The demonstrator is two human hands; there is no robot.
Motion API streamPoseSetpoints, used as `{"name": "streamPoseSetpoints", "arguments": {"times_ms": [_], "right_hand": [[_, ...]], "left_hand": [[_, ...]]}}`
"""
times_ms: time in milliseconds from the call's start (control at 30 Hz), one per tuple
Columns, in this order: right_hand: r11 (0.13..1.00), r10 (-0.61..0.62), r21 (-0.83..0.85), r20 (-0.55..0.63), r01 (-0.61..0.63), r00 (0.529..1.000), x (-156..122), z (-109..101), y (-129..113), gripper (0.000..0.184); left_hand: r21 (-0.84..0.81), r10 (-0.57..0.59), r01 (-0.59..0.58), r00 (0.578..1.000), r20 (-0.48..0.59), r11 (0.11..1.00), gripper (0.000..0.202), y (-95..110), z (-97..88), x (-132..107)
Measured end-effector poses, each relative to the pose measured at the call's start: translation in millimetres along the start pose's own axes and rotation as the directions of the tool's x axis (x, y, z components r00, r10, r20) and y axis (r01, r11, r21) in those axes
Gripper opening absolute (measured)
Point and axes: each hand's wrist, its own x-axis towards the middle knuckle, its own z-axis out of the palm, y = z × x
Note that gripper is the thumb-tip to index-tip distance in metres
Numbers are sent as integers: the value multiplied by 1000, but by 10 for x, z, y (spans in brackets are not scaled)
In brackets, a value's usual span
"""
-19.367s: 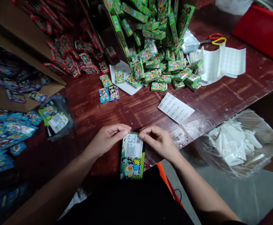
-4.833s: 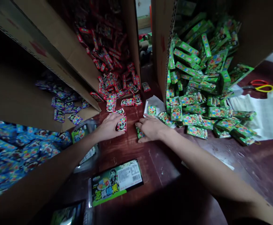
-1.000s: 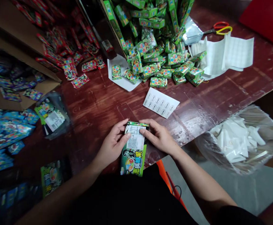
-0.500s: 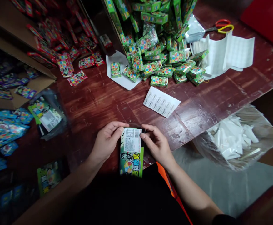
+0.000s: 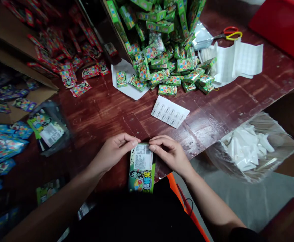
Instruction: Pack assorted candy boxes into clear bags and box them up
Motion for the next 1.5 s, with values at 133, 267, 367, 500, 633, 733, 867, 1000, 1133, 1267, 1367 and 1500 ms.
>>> {"name": "streamPoseSetpoints", "arguments": {"times_ms": [133,267,367,500,633,733,867,1000,1133,1267,1367,1500], "right_hand": [[964,239,127,-30,-233,971,79,-41,-110,27],[931,323,177,3,-318,947,110,-162,-119,34],[947,282,140,63,-288,957,56,-253,-80,31],[984,121,109,171,-141,978,-44,-302,-60,26],[967,-126,-205,128,151,984,82,-503,-62,23],[815,-334,-536,-128,219,934,404,-840,37,51],[796,-275,-597,-211,99,938,850,-1150,248,71],[967,-124,-239,-151,85,981,932,-1083,219,50],[995,-28,-94,-130,15,991,739,-1032,19,35],[998,61,12,-196,-60,979,638,-1033,-33,35],[994,64,95,-231,-43,971,669,-936,12,34],[988,60,157,-345,-5,937,724,-750,55,36]], "left_hand": [[32,-14,14,1000,15,999,16,95,64,120],[89,-24,19,998,61,996,18,166,70,220],[69,14,-25,988,152,997,21,153,51,213],[47,102,-116,970,221,992,17,57,48,160],[236,148,-187,973,175,954,14,-54,2,186],[461,238,-284,958,157,840,15,-36,-79,328],[578,439,-446,884,164,683,41,220,-86,738],[480,552,-576,807,207,662,79,538,47,1204],[146,402,-437,890,217,888,49,625,168,1364],[-110,231,-207,927,296,972,36,566,231,1247],[-222,144,-94,965,220,970,38,521,268,1164],[-362,86,-58,994,63,930,48,454,289,1129]]}}
